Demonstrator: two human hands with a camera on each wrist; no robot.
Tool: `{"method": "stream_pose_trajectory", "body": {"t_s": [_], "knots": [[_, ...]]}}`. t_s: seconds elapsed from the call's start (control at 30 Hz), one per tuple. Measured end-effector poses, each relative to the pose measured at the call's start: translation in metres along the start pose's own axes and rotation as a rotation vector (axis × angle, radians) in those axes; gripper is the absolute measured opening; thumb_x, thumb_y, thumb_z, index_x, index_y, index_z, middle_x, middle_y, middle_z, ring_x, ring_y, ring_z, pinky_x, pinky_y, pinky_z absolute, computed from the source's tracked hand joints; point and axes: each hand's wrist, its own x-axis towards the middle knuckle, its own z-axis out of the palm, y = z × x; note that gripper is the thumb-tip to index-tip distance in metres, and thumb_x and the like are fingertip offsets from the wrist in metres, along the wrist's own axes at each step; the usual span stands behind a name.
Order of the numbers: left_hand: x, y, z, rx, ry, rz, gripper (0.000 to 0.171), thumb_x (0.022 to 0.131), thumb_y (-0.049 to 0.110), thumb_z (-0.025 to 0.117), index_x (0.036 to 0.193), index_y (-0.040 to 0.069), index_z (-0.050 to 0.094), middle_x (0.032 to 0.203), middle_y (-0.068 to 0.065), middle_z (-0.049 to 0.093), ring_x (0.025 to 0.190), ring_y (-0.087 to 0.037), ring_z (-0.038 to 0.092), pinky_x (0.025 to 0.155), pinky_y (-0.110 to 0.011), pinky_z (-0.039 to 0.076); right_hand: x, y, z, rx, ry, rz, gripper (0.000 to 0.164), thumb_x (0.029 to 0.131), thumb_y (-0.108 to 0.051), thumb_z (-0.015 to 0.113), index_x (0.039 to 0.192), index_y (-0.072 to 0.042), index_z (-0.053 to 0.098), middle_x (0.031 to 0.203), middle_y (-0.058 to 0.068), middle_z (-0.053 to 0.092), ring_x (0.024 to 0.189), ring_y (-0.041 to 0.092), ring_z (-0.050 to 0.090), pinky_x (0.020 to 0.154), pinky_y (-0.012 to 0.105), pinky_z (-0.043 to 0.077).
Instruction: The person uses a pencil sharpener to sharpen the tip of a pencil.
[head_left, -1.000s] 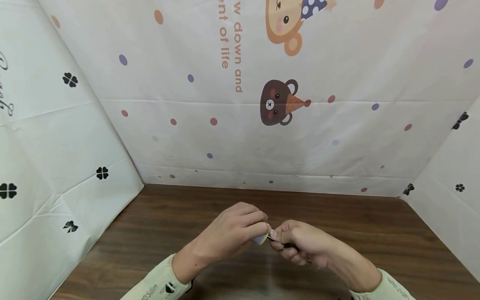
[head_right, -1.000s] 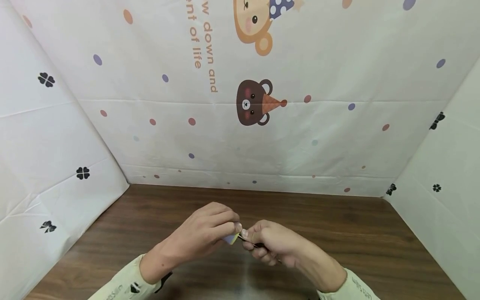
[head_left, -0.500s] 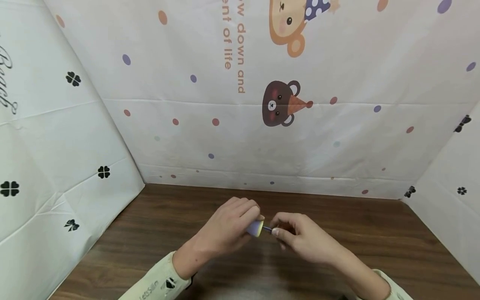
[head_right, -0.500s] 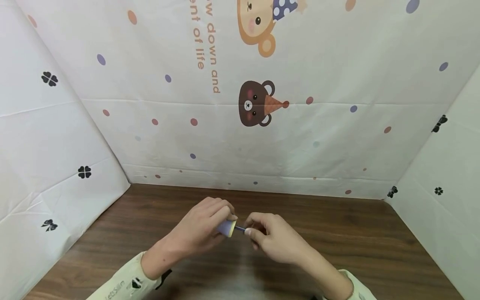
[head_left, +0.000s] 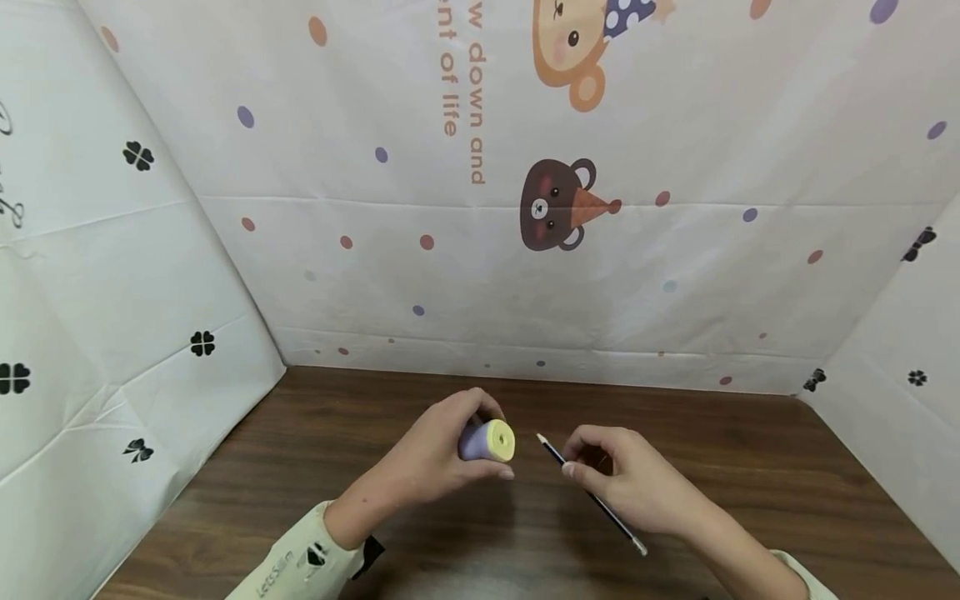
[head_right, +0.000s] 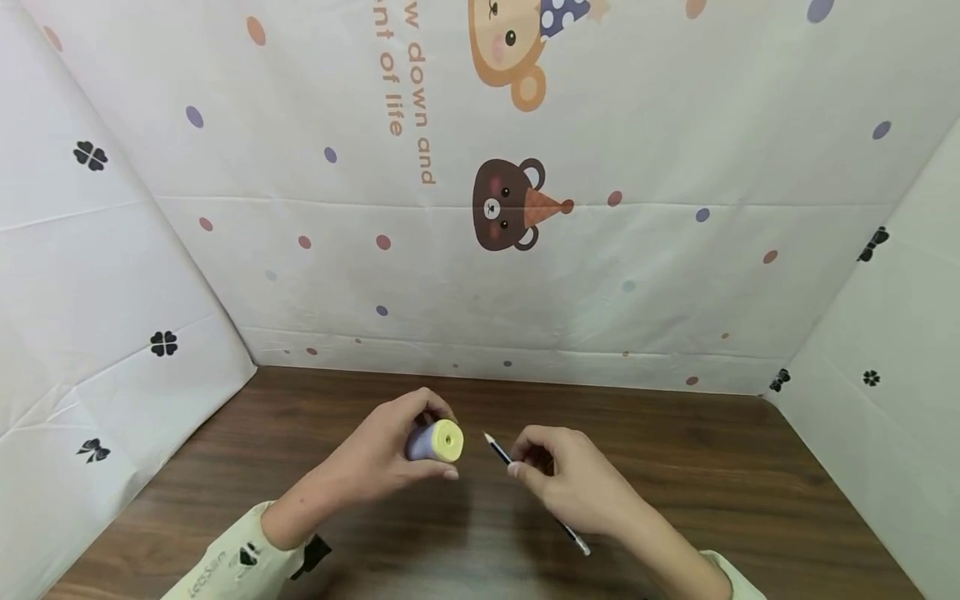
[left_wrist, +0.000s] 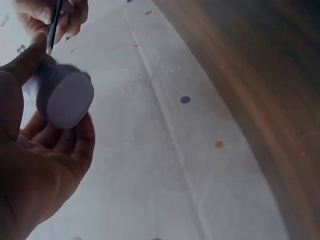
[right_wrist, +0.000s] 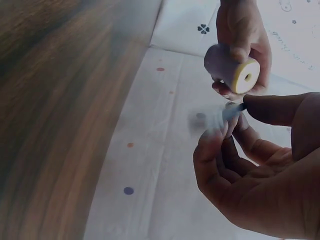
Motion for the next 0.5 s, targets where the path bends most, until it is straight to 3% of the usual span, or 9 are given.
{"method": "stream_pose_trajectory", "body": {"t_s": [0.17,0.37,0.5], "knots": [[-0.004,-0.011,0.002,-0.070,0.021,-0.064,0.055,0.076,0.041,0.097,0.121,0.030,0.067,0.110,0.019,0.059,0.102,-0.008,0.057,0.086,-0.034,0.054,-0.002,0.014,-0.004,0.067,-0.002,0.082,0.007,0.100,-0.020,0.074,0.094,-0.016,0.072,0.079,-0.001,0.066,0.067,0.012,0.061,0.059,0.028,0.053],[-0.004,-0.019,0.011,-0.207,-0.029,-0.174,0.050,0.076,0.034,0.099,0.116,0.029,0.069,0.102,0.016,0.068,0.092,-0.009,0.067,0.080,-0.031,0.060,0.001,0.038,-0.009,0.216,-0.001,0.226,0.012,0.099,-0.011,0.073,0.095,0.000,0.070,0.072,0.009,0.064,0.060,0.021,0.065,0.053,0.040,0.059],[0.002,-0.021,0.017,-0.182,-0.049,-0.210,0.045,0.080,0.031,0.097,0.114,0.027,0.068,0.102,0.014,0.070,0.092,-0.008,0.068,0.081,-0.028,0.060,0.005,0.050,-0.008,0.252,0.036,0.317,0.015,0.098,-0.010,0.072,0.098,0.005,0.069,0.074,0.010,0.064,0.062,0.022,0.065,0.055,0.040,0.060]]}}
